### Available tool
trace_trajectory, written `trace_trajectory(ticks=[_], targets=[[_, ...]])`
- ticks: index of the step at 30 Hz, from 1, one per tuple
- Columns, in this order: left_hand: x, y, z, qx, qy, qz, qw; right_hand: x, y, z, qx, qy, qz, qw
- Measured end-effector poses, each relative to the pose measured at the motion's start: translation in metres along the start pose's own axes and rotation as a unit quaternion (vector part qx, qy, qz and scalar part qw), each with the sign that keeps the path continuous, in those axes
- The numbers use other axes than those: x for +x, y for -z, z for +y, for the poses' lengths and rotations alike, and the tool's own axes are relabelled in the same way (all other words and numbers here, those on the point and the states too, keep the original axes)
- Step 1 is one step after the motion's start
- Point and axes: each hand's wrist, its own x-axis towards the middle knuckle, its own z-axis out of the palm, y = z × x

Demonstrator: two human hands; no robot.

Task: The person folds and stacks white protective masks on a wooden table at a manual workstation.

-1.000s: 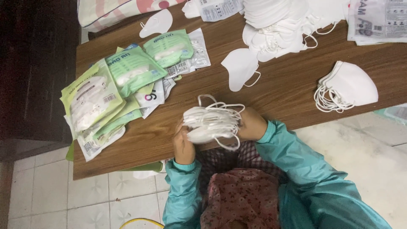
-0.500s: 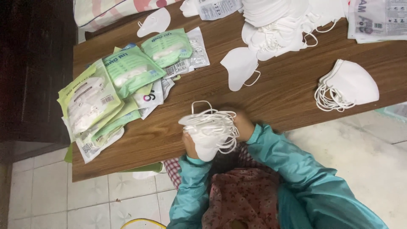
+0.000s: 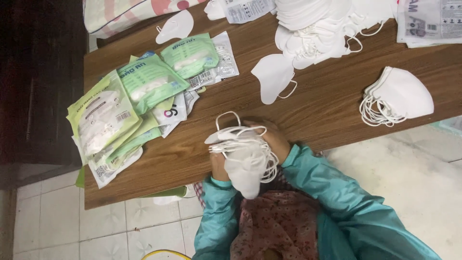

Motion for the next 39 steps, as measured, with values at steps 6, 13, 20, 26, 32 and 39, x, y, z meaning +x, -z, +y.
trace_trajectory(ticks=[6, 13, 20, 26, 32, 39], targets=[[0.01, 0.007, 0.002, -0.012, 0.008, -0.013, 1.0, -0.031, 0.004, 0.064, -0.06, 0.12, -0.002, 0.991], [0.002, 0.014, 0.005, -0.023, 0.023, -0.02, 0.999, -0.023, 0.008, 0.032, -0.179, 0.004, -0.078, 0.981], [-0.008, 0.009, 0.012, -0.04, 0.04, -0.029, 0.998, -0.026, 0.0, 0.018, -0.234, 0.033, -0.038, 0.971], [-0.01, 0.003, 0.016, -0.051, 0.055, -0.041, 0.996, -0.042, -0.016, 0.054, 0.325, -0.088, 0.037, 0.941], [0.009, 0.006, 0.018, -0.062, 0.072, -0.049, 0.994, -0.02, 0.005, 0.011, -0.108, 0.115, -0.019, 0.987], [0.005, -0.007, 0.023, -0.075, 0.094, -0.056, 0.991, -0.012, 0.007, 0.004, -0.106, 0.02, -0.031, 0.994]])
